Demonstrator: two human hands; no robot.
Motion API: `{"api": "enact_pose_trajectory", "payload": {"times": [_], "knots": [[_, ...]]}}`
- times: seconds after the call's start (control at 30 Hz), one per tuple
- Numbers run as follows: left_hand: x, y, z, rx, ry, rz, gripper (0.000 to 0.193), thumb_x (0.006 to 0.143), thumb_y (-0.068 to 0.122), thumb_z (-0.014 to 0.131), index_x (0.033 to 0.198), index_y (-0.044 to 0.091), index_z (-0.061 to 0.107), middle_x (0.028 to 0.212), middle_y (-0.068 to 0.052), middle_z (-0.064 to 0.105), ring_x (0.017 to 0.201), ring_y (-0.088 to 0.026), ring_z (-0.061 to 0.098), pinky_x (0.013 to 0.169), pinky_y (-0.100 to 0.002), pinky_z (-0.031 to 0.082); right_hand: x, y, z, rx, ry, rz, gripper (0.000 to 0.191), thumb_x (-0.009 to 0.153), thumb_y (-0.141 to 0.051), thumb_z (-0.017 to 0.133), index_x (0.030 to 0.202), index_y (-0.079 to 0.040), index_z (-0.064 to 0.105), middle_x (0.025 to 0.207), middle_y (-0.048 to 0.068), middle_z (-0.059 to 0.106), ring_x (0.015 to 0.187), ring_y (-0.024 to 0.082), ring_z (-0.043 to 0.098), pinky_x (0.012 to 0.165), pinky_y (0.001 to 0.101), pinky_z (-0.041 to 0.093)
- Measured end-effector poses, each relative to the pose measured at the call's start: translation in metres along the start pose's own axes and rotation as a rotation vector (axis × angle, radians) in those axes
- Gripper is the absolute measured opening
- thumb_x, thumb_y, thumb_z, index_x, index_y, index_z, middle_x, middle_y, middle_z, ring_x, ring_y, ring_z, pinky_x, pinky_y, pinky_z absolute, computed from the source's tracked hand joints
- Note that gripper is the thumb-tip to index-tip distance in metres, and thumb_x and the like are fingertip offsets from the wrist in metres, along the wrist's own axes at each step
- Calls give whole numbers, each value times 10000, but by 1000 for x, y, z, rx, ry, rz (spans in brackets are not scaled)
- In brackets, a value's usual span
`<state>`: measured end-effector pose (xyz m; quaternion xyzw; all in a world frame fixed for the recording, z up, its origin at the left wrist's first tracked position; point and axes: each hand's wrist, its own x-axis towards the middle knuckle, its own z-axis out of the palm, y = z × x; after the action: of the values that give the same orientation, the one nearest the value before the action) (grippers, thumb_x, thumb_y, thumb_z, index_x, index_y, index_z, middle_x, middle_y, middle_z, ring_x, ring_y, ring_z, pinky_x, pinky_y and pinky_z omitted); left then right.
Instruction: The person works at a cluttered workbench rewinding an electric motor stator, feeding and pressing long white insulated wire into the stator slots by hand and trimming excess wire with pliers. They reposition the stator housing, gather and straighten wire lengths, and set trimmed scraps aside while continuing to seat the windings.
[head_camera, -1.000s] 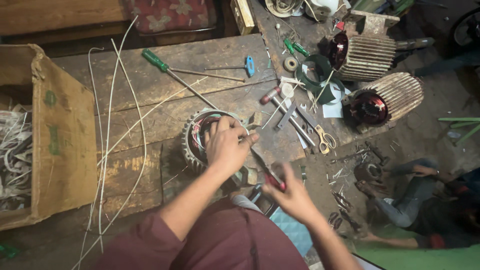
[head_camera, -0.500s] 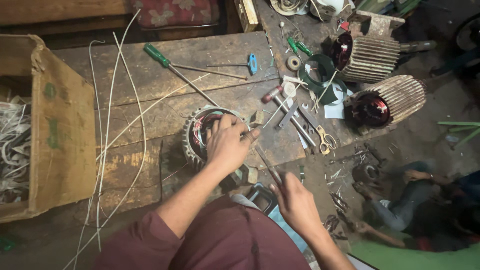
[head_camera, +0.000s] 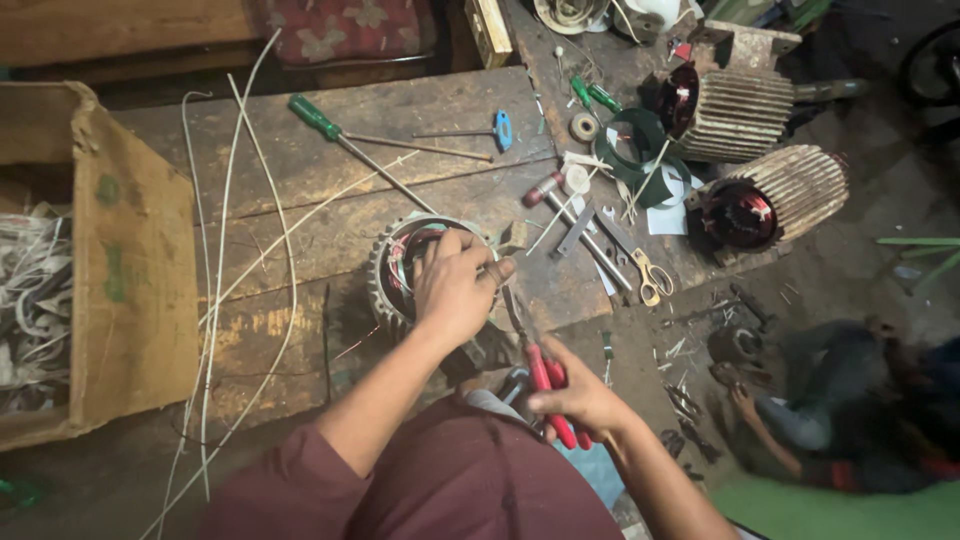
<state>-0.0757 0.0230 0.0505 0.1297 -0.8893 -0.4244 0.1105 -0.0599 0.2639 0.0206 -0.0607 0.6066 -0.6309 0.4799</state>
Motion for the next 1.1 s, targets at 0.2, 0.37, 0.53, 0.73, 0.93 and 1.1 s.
{"api": "enact_pose_trajectory", "payload": {"times": [0.2,0.37,0.53,0.73,0.93,1.1], "knots": [[0,2,2,40,-2,-17,320,843,426,759,949,126,787,1115,-41,631,1125,-282,564,949,-489,398,-14,-18,22,-1067,450,-697,446,925,-175,703,1310,-39,522,1069,163,617,875,379,687,753,425,574],[0,2,-1,21,-29,-26,317,837,424,760,938,126,793,1113,-42,630,1131,-287,557,954,-495,387,-13,-21,32,-1077,640,-494,454,983,-356,626,1258,-7,535,955,187,695,853,436,715,672,459,562],[-1,-1,-4,36,-73,20,329,847,438,742,930,124,793,1150,-50,627,1158,-284,548,968,-510,374,-14,-9,15,50,194,101,348,947,-413,591,1119,-110,575,780,125,720,610,323,684,561,435,545],[2,-1,-2,58,-63,13,363,872,464,704,947,120,790,1157,-65,626,1139,-312,544,953,-516,381,-36,-9,16,-765,424,-211,299,962,-328,671,1055,-59,579,860,165,664,789,338,663,731,460,545],[0,-1,-3,51,-54,25,362,887,457,698,982,121,793,1138,-61,632,1122,-304,558,951,-506,387,-21,-25,43,-1147,695,-294,315,931,-266,698,920,-24,496,847,227,616,816,482,611,651,535,476],[0,2,-5,73,-48,15,347,875,448,718,964,121,792,1136,-57,632,1116,-304,556,944,-494,382,-15,-24,50,-1185,685,-457,291,927,-223,695,947,-20,487,827,214,589,746,480,604,596,527,468]]}}
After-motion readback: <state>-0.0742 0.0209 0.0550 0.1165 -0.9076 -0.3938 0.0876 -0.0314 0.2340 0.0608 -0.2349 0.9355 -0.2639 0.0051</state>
